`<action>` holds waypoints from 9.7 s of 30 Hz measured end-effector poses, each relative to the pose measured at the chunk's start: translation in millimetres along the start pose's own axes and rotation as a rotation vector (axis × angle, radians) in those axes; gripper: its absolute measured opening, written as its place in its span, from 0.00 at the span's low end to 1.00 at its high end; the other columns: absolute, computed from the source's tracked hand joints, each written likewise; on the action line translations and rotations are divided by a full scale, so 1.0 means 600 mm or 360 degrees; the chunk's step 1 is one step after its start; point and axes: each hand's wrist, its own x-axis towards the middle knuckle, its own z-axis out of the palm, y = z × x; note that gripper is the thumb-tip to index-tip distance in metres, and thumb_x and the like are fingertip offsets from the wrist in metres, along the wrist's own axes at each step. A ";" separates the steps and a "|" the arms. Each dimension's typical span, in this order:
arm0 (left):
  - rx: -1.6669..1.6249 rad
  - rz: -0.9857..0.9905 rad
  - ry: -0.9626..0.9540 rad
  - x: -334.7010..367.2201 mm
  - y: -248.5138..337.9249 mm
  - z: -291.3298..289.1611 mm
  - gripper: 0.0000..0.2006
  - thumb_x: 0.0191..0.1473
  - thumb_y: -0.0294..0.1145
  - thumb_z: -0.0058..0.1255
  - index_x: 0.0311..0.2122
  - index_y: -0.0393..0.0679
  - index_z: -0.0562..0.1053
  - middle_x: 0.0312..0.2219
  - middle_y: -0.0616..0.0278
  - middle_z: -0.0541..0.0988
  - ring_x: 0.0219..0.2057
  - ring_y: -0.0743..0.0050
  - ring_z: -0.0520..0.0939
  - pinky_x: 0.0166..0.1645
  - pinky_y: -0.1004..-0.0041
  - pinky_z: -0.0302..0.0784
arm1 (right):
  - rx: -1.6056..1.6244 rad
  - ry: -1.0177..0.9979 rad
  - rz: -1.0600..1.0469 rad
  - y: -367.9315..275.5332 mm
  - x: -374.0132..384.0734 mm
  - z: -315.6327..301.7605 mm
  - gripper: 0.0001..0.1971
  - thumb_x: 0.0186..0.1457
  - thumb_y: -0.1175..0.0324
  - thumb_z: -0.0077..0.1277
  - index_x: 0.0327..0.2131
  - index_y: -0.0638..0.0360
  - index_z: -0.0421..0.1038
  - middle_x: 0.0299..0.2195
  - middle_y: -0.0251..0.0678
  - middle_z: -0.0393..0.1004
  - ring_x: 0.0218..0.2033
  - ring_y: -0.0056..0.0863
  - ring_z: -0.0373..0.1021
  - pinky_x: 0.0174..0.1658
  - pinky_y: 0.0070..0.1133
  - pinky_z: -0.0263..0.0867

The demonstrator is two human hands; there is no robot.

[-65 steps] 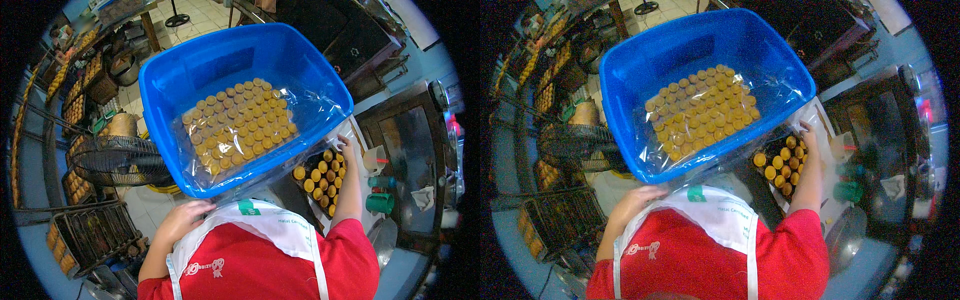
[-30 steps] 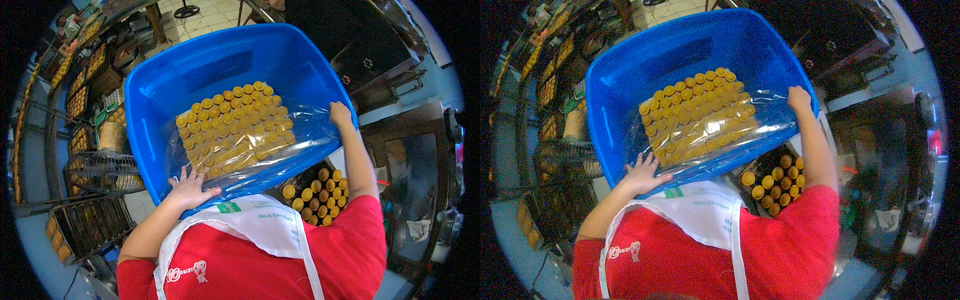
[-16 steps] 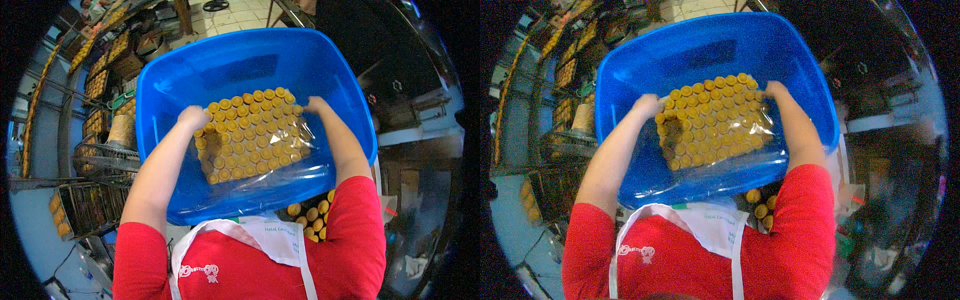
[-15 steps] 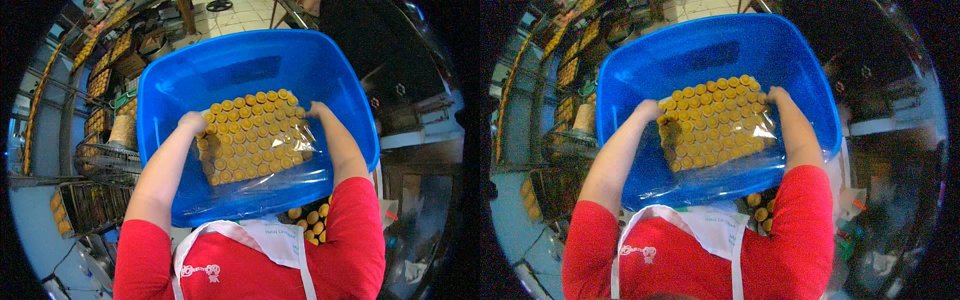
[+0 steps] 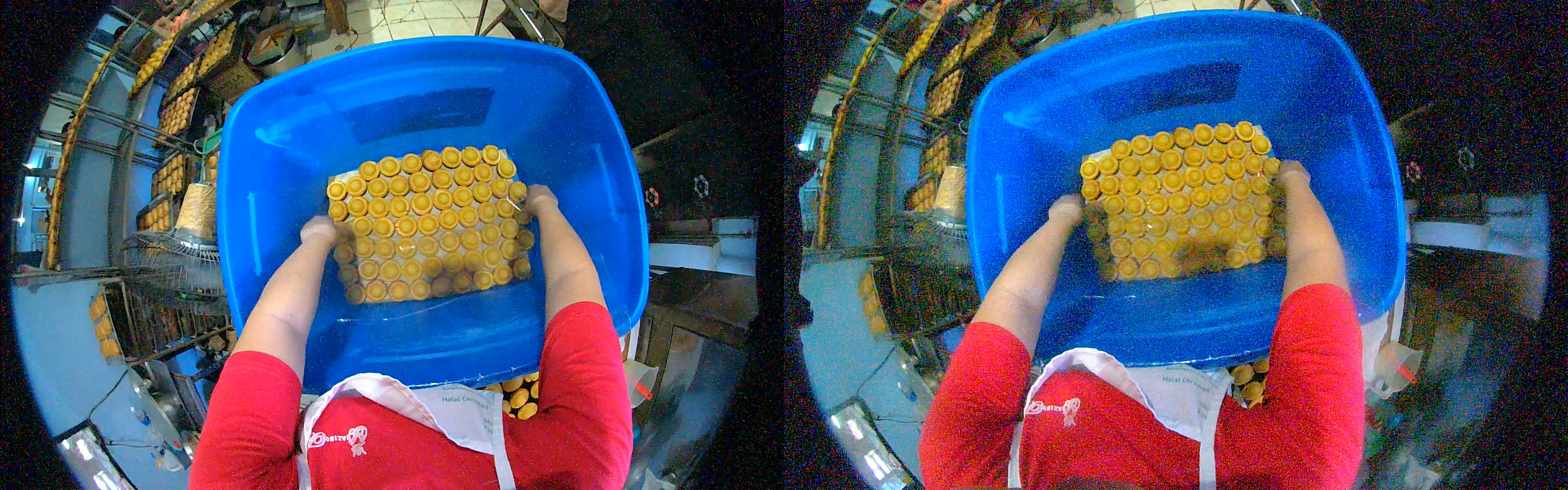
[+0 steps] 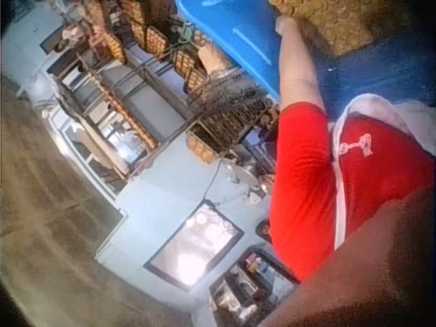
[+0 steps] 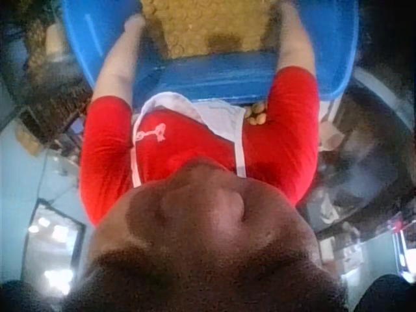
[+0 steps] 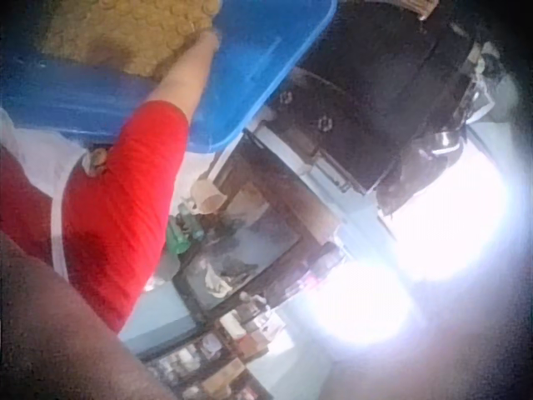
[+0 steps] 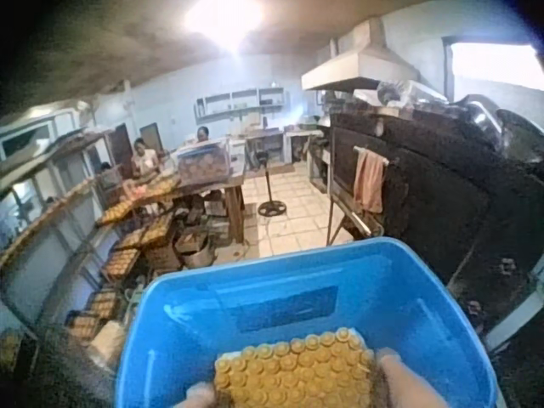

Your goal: The person walks through a bakery kitchen carrying a clear plastic bag, then uses a knife to cut the bag open. They place the bag over a tray of small round pastries and press the pastries into the bag, arranging them inside. The person continues to adjust the pastries within the bag inside a blue bin.

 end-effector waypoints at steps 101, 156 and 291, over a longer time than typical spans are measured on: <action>0.0141 0.0469 -0.0051 0.039 0.108 0.031 0.44 0.49 0.77 0.40 0.70 0.74 0.50 0.72 0.66 0.37 0.71 0.45 0.34 0.68 0.34 0.30 | -0.0171 0.0342 -0.0482 -0.117 0.105 0.059 0.39 0.46 0.56 0.61 0.63 0.47 0.61 0.65 0.49 0.57 0.65 0.45 0.56 0.67 0.36 0.55; -0.0423 0.0545 0.0665 0.183 0.074 0.021 0.43 0.41 0.34 0.68 0.64 0.45 0.61 0.56 0.46 0.68 0.56 0.46 0.73 0.60 0.59 0.71 | 0.0195 0.0560 -0.0375 -0.134 0.073 0.037 0.31 0.54 0.62 0.57 0.61 0.47 0.60 0.59 0.45 0.64 0.55 0.44 0.68 0.54 0.38 0.70; -0.0129 0.1844 -0.0735 -0.200 0.224 0.155 0.32 0.49 0.72 0.48 0.61 0.82 0.66 0.72 0.61 0.32 0.68 0.24 0.34 0.62 0.21 0.34 | 0.0414 0.0280 -0.0224 -0.063 0.044 -0.027 0.43 0.37 0.58 0.67 0.60 0.58 0.63 0.51 0.51 0.73 0.51 0.46 0.72 0.54 0.36 0.69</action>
